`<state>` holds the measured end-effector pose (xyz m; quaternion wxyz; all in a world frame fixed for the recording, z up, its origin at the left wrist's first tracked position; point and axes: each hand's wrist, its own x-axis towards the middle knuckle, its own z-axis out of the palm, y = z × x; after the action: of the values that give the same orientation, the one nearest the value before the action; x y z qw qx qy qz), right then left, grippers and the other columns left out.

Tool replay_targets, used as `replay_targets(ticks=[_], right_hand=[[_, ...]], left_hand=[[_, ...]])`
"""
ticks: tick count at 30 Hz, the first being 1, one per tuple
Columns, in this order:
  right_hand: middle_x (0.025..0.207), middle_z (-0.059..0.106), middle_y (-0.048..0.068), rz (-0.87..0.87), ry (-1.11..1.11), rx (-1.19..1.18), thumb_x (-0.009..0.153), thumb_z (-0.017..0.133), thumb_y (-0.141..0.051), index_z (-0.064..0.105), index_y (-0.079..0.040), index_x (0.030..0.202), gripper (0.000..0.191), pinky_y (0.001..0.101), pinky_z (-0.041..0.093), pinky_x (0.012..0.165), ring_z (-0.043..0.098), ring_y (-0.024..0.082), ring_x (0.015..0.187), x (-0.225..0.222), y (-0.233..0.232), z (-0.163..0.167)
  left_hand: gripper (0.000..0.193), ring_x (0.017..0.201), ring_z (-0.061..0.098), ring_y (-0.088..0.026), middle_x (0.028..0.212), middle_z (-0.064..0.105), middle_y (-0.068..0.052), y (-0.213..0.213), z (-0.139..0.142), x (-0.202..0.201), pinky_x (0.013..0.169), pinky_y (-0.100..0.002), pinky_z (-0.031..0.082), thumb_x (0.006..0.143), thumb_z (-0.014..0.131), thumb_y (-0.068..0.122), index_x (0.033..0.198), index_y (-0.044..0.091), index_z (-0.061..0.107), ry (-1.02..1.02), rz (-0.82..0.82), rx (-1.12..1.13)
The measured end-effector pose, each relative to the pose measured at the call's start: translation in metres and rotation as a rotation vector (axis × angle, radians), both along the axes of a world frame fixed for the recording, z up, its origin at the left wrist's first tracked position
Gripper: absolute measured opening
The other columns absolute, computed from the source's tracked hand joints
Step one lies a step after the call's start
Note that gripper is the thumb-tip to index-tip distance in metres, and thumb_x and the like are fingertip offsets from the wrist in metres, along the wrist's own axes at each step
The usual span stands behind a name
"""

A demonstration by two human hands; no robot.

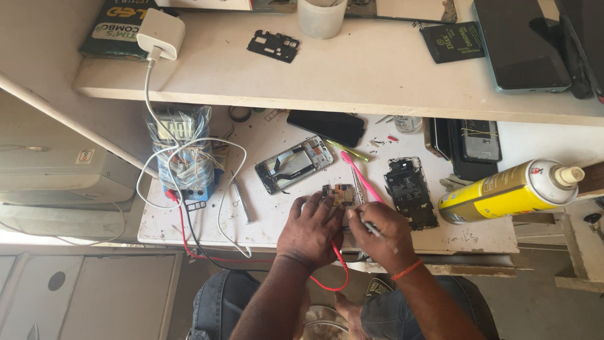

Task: The person sits at a repair bench and tests a disassembled phone motherboard using multimeter probes, touching the probes to points on the board. They reposition the board and probes repeatedly and later use a small hand tool on the board while continuing to work among other disassembled phones.

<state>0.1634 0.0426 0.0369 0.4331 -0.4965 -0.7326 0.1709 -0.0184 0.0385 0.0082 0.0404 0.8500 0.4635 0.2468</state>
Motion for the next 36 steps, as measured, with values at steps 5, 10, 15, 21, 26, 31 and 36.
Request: replay_targets(ticks=[5,10,15,21,26,31,36], right_hand=[[0.085,0.069,0.01,0.111,-0.108,0.103,0.088,0.074,-0.006,0.058,-0.006,0.08,0.017,0.0366,0.054,0.063,0.069,0.029,0.073,0.0,-0.001,0.013],[0.074,0.064,0.013,0.064,-0.211,-0.16,0.085,0.073,-0.012,0.06,-0.003,0.081,0.017,0.0426,0.052,0.057,0.064,0.035,0.064,0.001,0.008,0.023],[0.076,0.067,0.014,0.027,-0.357,-0.078,0.085,0.067,-0.017,0.065,-0.007,0.079,0.012,0.0462,0.054,0.063,0.067,0.037,0.072,-0.001,0.012,0.018],[0.079,0.07,0.014,-0.058,-0.359,-0.142,0.093,0.063,-0.02,0.066,-0.007,0.084,0.017,0.0463,0.054,0.065,0.068,0.036,0.075,-0.006,0.001,-0.003],[0.087,0.071,0.014,-0.012,-0.323,-0.062,0.093,0.06,-0.016,0.067,-0.006,0.094,0.013,0.0446,0.055,0.067,0.069,0.035,0.078,-0.006,0.001,-0.01],[0.081,0.068,0.014,-0.012,-0.374,-0.099,0.094,0.061,-0.017,0.065,-0.006,0.089,0.012,0.0458,0.054,0.066,0.068,0.035,0.075,-0.005,0.001,-0.011],[0.079,0.063,0.014,-0.028,-0.367,0.006,0.095,0.061,-0.015,0.061,-0.005,0.089,0.012,0.0468,0.052,0.065,0.065,0.036,0.074,-0.005,0.0,-0.015]], left_hand=[[0.056,0.134,0.049,-0.037,0.138,0.059,-0.016,0.001,0.001,0.0,0.111,-0.055,0.036,0.076,0.073,0.029,0.127,0.006,0.066,0.0,-0.007,-0.024],[0.057,0.135,0.049,-0.037,0.139,0.058,-0.017,0.001,0.001,0.0,0.109,-0.056,0.036,0.075,0.074,0.029,0.127,0.008,0.066,0.006,-0.011,-0.016],[0.056,0.136,0.05,-0.037,0.147,0.056,-0.016,0.0,0.0,0.001,0.11,-0.055,0.037,0.077,0.074,0.029,0.129,0.009,0.066,0.0,0.017,0.014],[0.054,0.136,0.049,-0.038,0.146,0.056,-0.017,0.001,-0.002,0.0,0.109,-0.055,0.037,0.079,0.073,0.029,0.13,0.011,0.066,0.016,0.005,0.009],[0.059,0.136,0.05,-0.038,0.146,0.056,-0.018,0.002,0.001,0.001,0.11,-0.054,0.036,0.078,0.072,0.029,0.133,0.01,0.064,0.026,0.014,-0.041],[0.064,0.137,0.05,-0.037,0.145,0.057,-0.017,0.002,0.001,0.0,0.113,-0.052,0.035,0.076,0.072,0.03,0.134,0.005,0.062,0.008,0.01,-0.033],[0.065,0.136,0.049,-0.037,0.144,0.057,-0.017,0.003,0.001,0.001,0.113,-0.052,0.035,0.075,0.072,0.03,0.134,0.004,0.063,0.013,0.015,-0.049]])
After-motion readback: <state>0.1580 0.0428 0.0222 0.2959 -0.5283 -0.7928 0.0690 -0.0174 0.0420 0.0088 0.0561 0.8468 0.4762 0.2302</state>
